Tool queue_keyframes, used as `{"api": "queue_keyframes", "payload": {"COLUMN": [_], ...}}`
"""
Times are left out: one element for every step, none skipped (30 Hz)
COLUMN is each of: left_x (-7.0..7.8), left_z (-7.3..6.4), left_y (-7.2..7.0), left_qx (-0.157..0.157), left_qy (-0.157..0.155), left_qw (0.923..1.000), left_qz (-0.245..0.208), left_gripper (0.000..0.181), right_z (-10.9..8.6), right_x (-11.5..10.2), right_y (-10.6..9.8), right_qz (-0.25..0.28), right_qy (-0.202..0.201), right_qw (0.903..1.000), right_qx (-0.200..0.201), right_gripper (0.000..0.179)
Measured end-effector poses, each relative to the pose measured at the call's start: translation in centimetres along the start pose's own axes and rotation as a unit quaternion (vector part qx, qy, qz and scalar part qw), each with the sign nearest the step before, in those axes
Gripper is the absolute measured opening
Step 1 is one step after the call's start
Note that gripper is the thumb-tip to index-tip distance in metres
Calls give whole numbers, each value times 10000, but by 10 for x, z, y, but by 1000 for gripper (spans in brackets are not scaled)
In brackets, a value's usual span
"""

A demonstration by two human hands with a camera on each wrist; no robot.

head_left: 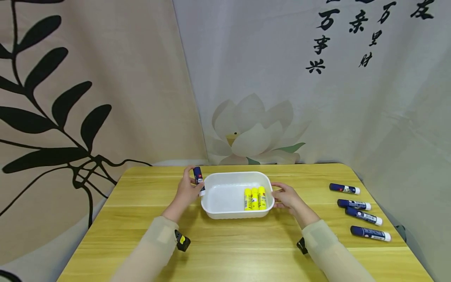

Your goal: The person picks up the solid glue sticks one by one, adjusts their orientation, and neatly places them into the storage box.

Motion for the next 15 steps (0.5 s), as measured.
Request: {"api": "queue_keyframes", "payload": {"left_x": [1,2,3,4,5,6,6,7,8,8,8,8,7,6,5], "left_z": [-1,-1,-2,-3,-4,-5,-6,-7,-8,-10,-10,-11,-12,-12,-13], "left_y": [5,11,16,22,28,34,41,48,55,61,67,74,79,84,89], "left_qx": [-31,-62,-90,-130,-180,-248,-328,-411,-500,-585,-662,-736,-799,-850,-896], "left_qy": [-29,-47,-73,-64,-92,-111,-128,-140,-154,-188,-229,-273,-354,-450,-533], "left_qw": [10000,10000,9999,9999,9998,9996,9993,9989,9983,9977,9970,9961,9952,9942,9932], "left_qz": [6,18,36,63,90,123,156,200,246,275,339,391,435,484,520], "left_gripper": [68,68,68,67,66,66,65,65,64,64,64,64,64,65,65], "right_z": [0,1,1,1,0,0,0,-1,-2,-2,-3,-3,-3,-2,-2], "right_x": [0,0,0,0,-1,-1,-1,-1,-1,-2,-2,-2,-1,-1,-1], "right_y": [0,0,0,0,1,1,1,1,1,1,1,1,1,1,1], "right_qz": [-1,-8,-2,1,-3,-10,5,14,26,11,4,20,35,28,19], "right_qy": [0,-10,-8,-21,-34,-43,-30,-25,-19,-39,-52,-39,-29,-38,-48], "right_qw": [10000,10000,10000,10000,10000,10000,10000,10000,10000,10000,9999,10000,10000,10000,10000], "right_qx": [6,1,-1,-10,-29,-52,-50,-48,-51,-69,-86,-73,-62,-64,-72], "right_gripper": [45,45,45,45,45,45,45,45,45,46,46,46,46,46,46]}}
Point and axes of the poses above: each hand's wrist, its own z-axis towards the middle knuckle, its own y-axis out of the palm, x = y × z, the point moved 10 cm from there along z, towards the middle knuckle, and after that the axes turned 10 degrees about -z, right-handed, at the moved point
